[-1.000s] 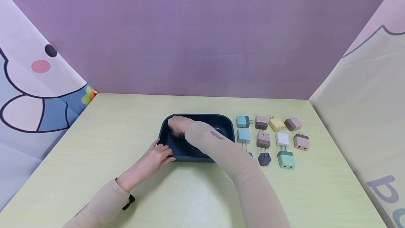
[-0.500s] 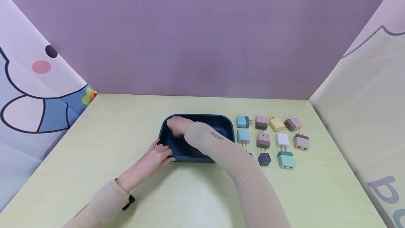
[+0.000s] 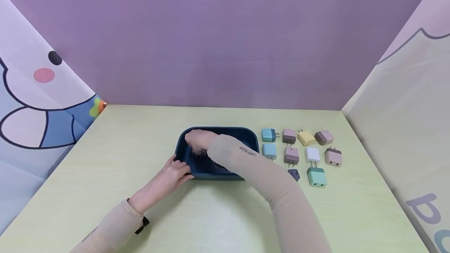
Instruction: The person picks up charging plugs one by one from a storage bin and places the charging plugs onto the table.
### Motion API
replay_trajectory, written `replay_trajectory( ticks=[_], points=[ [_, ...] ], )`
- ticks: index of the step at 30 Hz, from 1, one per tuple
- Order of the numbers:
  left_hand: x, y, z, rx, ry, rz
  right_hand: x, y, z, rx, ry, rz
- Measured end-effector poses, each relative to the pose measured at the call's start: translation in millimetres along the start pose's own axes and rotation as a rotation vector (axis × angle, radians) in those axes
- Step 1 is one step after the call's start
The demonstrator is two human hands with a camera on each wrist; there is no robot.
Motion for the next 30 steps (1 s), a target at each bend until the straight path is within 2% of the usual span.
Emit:
replay_trajectory(
  ticks=[10, 18, 30],
  points=[
    [0.1, 0.4, -0.7, 0.023, 0.014, -0.018, 4.9, 17.0, 3.4, 0.016, 0.054, 0.011],
    [-1.1, 0.3, -0.9, 0.009, -0.002, -0.006, 8.3, 32.3, 11.2, 0.026, 0.057, 0.003],
    [-0.9, -0.5, 0.0, 0.012, -0.013, -0.019, 17.9, 50.9, 20.1, 0.059, 0.137, 0.028]
  ],
)
Point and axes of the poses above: each hand's wrist, its own y-axis away from the middle knuckle, its own x-axis out of the back of the hand, z = x × y, the point moved 3 cm from there along -y, towards the middle knuckle, and after that the axes turned 14 degrees about y, right-handed, at the moved point
